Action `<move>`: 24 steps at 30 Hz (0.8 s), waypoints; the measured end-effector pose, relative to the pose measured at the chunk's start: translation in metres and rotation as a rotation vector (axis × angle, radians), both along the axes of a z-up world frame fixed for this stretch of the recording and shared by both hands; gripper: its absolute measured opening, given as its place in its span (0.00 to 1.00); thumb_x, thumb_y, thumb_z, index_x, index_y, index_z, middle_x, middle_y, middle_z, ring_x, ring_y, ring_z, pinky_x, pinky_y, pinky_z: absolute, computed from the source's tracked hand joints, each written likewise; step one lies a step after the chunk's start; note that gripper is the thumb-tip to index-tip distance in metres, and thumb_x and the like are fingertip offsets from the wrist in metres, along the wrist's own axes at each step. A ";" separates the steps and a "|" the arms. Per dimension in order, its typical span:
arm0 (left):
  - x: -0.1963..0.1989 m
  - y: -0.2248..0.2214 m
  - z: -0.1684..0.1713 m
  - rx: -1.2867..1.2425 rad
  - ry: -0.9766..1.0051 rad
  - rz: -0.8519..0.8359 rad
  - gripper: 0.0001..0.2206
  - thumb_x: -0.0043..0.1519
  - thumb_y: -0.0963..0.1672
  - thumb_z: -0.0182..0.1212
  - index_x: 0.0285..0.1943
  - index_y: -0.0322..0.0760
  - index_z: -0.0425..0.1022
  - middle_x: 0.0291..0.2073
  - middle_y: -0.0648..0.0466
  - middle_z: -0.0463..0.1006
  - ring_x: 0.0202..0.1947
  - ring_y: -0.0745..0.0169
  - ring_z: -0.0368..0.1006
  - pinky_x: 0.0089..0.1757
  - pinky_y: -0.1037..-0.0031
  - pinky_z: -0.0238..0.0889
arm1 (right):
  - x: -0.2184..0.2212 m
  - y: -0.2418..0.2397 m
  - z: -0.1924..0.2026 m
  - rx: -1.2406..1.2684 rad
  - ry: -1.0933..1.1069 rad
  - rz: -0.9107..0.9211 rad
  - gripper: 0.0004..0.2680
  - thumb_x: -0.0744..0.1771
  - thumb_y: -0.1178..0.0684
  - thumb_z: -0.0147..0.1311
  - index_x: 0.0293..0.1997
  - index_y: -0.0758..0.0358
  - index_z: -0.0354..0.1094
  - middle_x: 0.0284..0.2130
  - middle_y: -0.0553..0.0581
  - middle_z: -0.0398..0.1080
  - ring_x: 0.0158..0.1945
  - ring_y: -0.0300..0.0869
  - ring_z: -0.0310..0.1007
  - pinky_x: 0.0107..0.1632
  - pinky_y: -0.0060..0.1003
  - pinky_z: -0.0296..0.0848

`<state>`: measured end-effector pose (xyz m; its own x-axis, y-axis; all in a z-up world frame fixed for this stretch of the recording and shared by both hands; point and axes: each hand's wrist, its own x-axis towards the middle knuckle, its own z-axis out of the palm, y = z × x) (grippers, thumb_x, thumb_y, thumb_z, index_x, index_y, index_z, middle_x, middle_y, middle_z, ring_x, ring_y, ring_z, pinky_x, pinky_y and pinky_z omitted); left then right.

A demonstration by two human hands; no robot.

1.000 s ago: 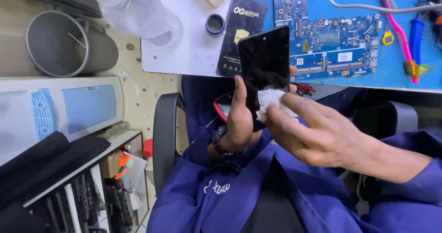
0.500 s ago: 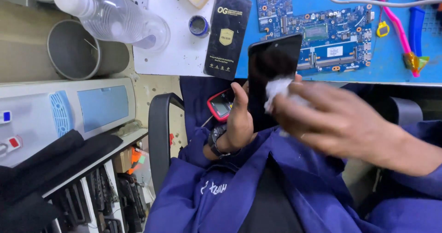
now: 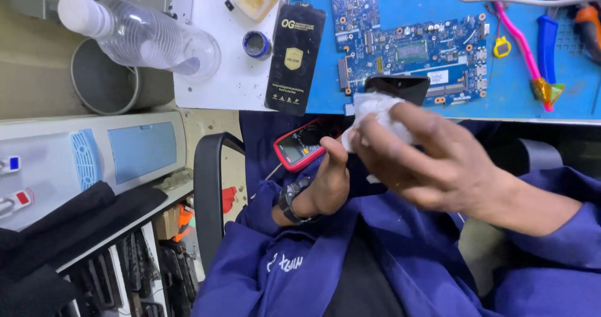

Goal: Cleaning a smartphone screen and assembling internal components including the battery and motherboard.

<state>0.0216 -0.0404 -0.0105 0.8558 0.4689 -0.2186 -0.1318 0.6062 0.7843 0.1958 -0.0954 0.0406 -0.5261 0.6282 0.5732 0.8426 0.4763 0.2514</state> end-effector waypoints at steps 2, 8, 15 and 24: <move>-0.002 -0.003 0.002 -0.046 0.029 -0.020 0.48 0.53 0.71 0.38 0.59 0.31 0.69 0.45 0.42 0.78 0.46 0.50 0.78 0.47 0.59 0.78 | 0.023 -0.006 -0.016 -0.089 0.193 -0.103 0.12 0.69 0.67 0.77 0.54 0.66 0.77 0.58 0.68 0.68 0.50 0.62 0.68 0.42 0.45 0.81; 0.065 -0.068 -0.098 -0.008 -0.234 0.403 0.28 0.73 0.62 0.30 0.59 0.45 0.65 0.54 0.66 0.69 0.53 0.74 0.71 0.34 0.66 0.73 | 0.009 0.002 -0.013 -0.048 0.121 -0.169 0.15 0.66 0.66 0.81 0.54 0.63 0.76 0.52 0.64 0.72 0.50 0.56 0.69 0.47 0.42 0.81; -0.002 -0.001 -0.007 -0.218 -0.066 -0.047 0.52 0.54 0.69 0.43 0.73 0.24 0.60 0.61 0.36 0.74 0.49 0.43 0.78 0.48 0.52 0.77 | 0.026 0.003 -0.002 -0.034 0.390 -0.206 0.04 0.75 0.61 0.62 0.52 0.74 0.74 0.51 0.76 0.69 0.47 0.66 0.64 0.47 0.59 0.68; -0.010 0.005 -0.009 -0.176 -0.061 0.144 0.41 0.67 0.64 0.31 0.72 0.30 0.65 0.58 0.39 0.76 0.56 0.44 0.76 0.56 0.55 0.75 | -0.013 -0.019 -0.003 -0.087 0.018 -0.236 0.06 0.70 0.65 0.66 0.52 0.71 0.75 0.46 0.65 0.71 0.44 0.58 0.68 0.43 0.44 0.78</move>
<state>0.0112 -0.0358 -0.0197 0.7969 0.5465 -0.2574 -0.2709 0.7041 0.6563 0.1831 -0.1147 0.0371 -0.3492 0.7799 0.5194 0.9370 0.2850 0.2020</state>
